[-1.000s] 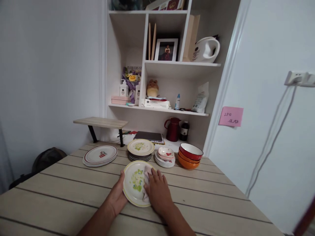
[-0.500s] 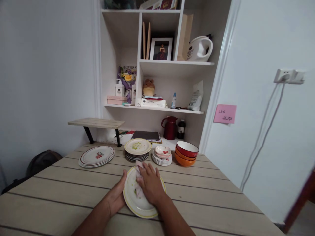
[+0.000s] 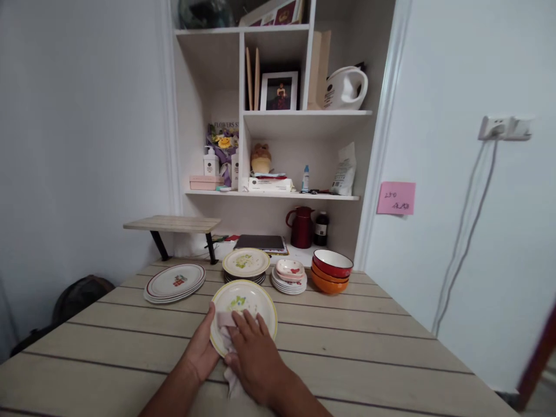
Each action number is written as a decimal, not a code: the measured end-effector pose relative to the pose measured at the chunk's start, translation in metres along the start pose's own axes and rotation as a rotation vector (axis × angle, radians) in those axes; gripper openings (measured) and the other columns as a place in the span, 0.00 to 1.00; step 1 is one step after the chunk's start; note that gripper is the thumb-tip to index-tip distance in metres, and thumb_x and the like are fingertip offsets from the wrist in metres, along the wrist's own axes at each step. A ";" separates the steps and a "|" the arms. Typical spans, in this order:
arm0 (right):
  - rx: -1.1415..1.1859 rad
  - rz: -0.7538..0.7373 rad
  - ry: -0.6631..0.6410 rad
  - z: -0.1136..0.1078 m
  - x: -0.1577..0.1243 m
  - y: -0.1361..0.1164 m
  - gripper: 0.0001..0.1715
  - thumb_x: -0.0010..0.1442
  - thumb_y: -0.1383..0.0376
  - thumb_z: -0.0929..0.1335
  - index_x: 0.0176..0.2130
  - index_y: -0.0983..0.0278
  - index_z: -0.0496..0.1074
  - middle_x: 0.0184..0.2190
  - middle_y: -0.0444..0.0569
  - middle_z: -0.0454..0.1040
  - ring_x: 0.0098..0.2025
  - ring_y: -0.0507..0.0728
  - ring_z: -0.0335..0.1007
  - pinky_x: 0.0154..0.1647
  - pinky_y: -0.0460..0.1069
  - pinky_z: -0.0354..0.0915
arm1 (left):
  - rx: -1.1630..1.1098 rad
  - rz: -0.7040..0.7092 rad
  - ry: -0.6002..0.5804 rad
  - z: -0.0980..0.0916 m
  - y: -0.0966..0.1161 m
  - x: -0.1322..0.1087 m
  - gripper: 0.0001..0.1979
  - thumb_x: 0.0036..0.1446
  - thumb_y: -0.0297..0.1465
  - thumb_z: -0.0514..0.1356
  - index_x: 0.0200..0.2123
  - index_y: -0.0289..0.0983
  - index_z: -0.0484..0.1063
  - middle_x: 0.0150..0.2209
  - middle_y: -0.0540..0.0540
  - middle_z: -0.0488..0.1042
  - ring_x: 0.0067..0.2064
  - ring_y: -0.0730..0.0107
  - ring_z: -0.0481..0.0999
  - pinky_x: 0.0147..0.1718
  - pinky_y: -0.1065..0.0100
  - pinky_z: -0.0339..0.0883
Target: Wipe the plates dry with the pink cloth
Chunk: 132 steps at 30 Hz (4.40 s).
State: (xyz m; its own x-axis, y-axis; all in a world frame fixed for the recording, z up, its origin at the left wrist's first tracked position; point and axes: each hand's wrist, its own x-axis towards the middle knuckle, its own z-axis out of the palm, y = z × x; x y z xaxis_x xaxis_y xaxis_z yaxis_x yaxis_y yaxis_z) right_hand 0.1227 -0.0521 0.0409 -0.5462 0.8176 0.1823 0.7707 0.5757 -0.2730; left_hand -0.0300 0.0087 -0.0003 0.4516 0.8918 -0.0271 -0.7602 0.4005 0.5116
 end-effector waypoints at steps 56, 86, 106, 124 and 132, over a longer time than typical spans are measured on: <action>-0.008 0.216 0.058 -0.007 0.025 0.037 0.34 0.68 0.48 0.52 0.69 0.52 0.48 0.72 0.43 0.41 0.73 0.65 0.32 0.69 0.68 0.37 | 0.041 -0.120 -0.090 0.006 -0.015 0.003 0.32 0.63 0.47 0.52 0.64 0.35 0.60 0.56 0.36 0.74 0.60 0.55 0.70 0.62 0.54 0.55; -0.144 0.456 0.097 -0.005 0.021 0.060 0.36 0.68 0.49 0.53 0.67 0.61 0.54 0.71 0.52 0.46 0.72 0.66 0.36 0.69 0.66 0.40 | 0.054 -0.085 -0.085 0.000 -0.012 0.007 0.33 0.63 0.43 0.54 0.66 0.32 0.55 0.57 0.34 0.72 0.61 0.52 0.69 0.63 0.53 0.54; -0.096 0.417 0.086 -0.012 0.031 0.052 0.34 0.69 0.50 0.52 0.69 0.55 0.48 0.72 0.46 0.42 0.73 0.64 0.31 0.68 0.67 0.37 | 0.047 -0.115 -0.110 0.008 -0.012 0.002 0.34 0.63 0.44 0.54 0.66 0.34 0.54 0.57 0.35 0.72 0.60 0.53 0.69 0.63 0.53 0.53; -0.008 0.103 0.027 -0.008 0.021 0.024 0.36 0.68 0.51 0.53 0.69 0.62 0.48 0.72 0.51 0.41 0.73 0.63 0.31 0.70 0.63 0.38 | 0.059 -0.102 -0.056 0.007 -0.011 0.000 0.31 0.63 0.45 0.53 0.65 0.34 0.59 0.56 0.34 0.74 0.59 0.54 0.71 0.61 0.53 0.57; -0.072 0.427 0.016 -0.011 0.016 0.063 0.37 0.67 0.48 0.54 0.69 0.60 0.50 0.72 0.49 0.42 0.73 0.65 0.31 0.69 0.65 0.39 | 0.015 -0.033 -0.053 0.001 -0.017 0.004 0.33 0.64 0.44 0.51 0.67 0.36 0.53 0.59 0.35 0.70 0.62 0.53 0.67 0.64 0.51 0.50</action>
State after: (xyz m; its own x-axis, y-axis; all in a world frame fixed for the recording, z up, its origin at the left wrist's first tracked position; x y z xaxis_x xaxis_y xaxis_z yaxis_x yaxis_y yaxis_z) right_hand 0.1662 -0.0026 0.0366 -0.1686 0.9823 0.0816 0.9478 0.1843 -0.2603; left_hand -0.0151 0.0052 -0.0080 0.5003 0.8658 0.0011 -0.7378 0.4257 0.5239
